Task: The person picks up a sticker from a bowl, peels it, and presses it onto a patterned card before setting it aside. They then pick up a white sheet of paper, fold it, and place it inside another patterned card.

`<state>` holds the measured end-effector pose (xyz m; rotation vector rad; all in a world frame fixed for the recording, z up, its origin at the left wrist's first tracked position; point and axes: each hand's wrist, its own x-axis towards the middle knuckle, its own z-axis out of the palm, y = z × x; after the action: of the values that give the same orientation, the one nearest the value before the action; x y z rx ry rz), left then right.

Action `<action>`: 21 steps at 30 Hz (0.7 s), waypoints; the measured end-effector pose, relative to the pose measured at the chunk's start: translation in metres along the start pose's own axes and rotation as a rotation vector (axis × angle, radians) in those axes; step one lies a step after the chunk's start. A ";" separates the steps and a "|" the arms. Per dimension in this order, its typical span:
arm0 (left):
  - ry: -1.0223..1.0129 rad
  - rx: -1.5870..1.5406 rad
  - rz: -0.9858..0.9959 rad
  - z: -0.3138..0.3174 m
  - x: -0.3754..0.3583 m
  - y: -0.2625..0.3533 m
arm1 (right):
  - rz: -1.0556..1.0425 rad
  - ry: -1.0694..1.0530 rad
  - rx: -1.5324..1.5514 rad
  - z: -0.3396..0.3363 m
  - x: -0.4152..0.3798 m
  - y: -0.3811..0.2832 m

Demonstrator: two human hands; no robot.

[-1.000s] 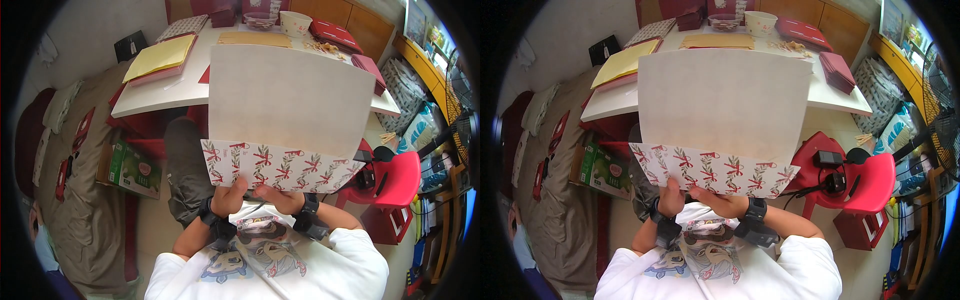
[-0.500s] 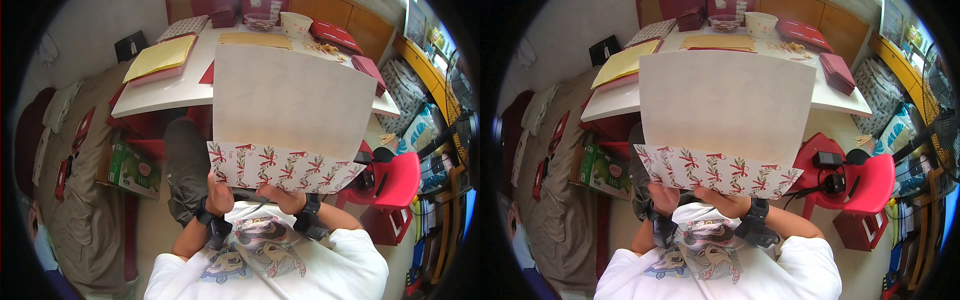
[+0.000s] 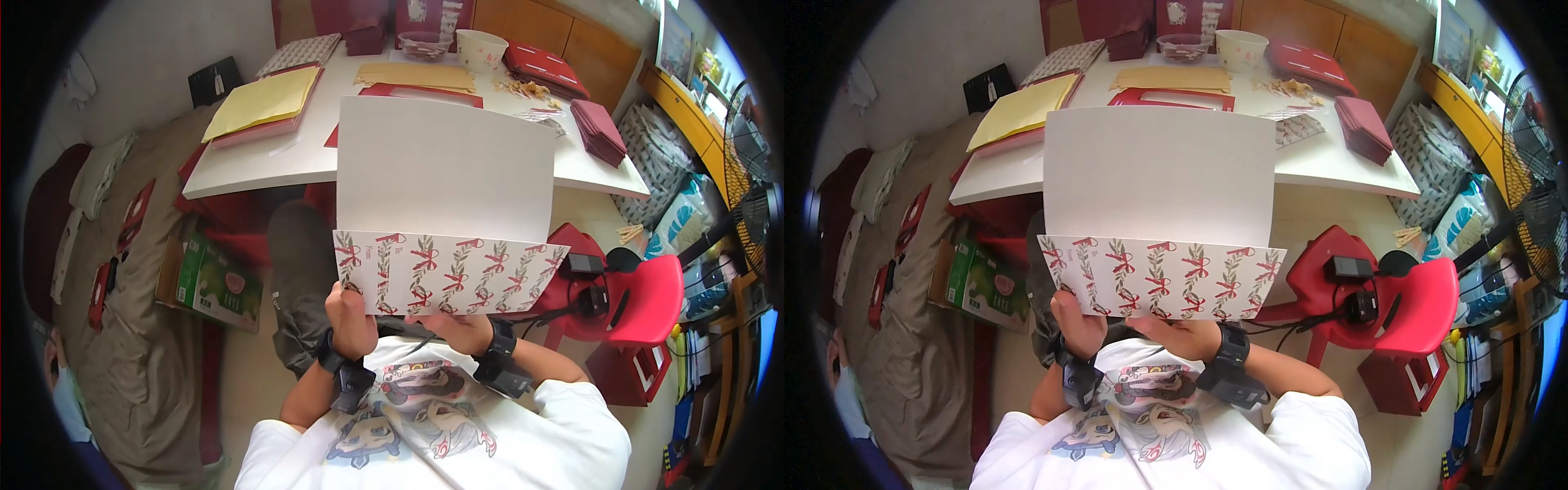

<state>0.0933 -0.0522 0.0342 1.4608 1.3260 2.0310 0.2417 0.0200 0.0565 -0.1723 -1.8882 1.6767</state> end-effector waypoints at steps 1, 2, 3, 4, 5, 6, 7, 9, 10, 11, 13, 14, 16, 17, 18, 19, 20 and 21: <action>0.000 -0.001 0.003 0.000 -0.001 -0.001 | 0.014 -0.014 0.016 -0.001 -0.001 0.005; 0.038 -0.084 0.006 -0.001 -0.002 -0.003 | 0.029 -0.028 0.031 -0.002 -0.002 0.009; 0.076 -0.168 0.007 -0.001 -0.002 -0.003 | 0.028 -0.028 0.029 -0.004 -0.001 0.012; 0.076 -0.169 0.009 -0.001 0.000 0.000 | -0.022 -0.035 0.022 -0.007 -0.001 0.014; 0.116 0.070 0.020 0.000 0.003 0.005 | -0.071 -0.042 0.016 -0.008 0.000 0.015; 0.155 0.310 0.030 0.000 0.005 0.008 | -0.072 -0.042 0.014 -0.007 0.000 0.014; 0.217 0.247 0.041 0.001 0.004 0.005 | -0.037 0.014 0.037 -0.006 0.000 0.010; 0.232 0.272 0.041 -0.002 0.006 0.007 | 0.008 0.120 0.094 -0.005 -0.002 0.010; 0.247 0.299 0.038 -0.004 0.007 0.008 | 0.007 0.119 0.093 -0.006 -0.001 0.012; 0.266 0.362 0.043 -0.005 0.007 0.008 | -0.055 0.138 0.127 -0.007 -0.001 0.015; 0.279 0.486 0.098 -0.013 0.010 0.008 | -0.157 0.156 0.178 -0.011 0.000 0.020; 0.291 0.611 0.152 -0.014 0.012 0.008 | -0.157 0.156 0.176 -0.011 0.000 0.019; 0.340 0.211 0.119 -0.011 0.013 0.009 | -0.135 0.198 0.226 -0.010 0.001 0.015; 0.333 0.248 0.118 -0.013 0.011 0.006 | -0.136 0.197 0.225 -0.009 0.001 0.012; 0.328 0.285 0.119 -0.016 0.009 0.004 | -0.086 0.224 0.255 -0.007 0.001 0.008; 0.329 0.284 0.123 -0.022 0.004 -0.006 | -0.036 0.252 0.285 -0.006 0.001 0.005; 0.235 0.410 0.099 -0.031 -0.002 -0.018 | -0.039 0.251 0.283 -0.005 0.002 0.004; 0.139 0.536 0.074 -0.036 -0.007 -0.027 | -0.040 0.267 0.321 -0.005 0.003 0.003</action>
<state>0.0580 -0.0610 0.0063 1.6125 2.0180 1.9382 0.2409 0.0264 0.0547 -0.2138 -1.4013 1.8039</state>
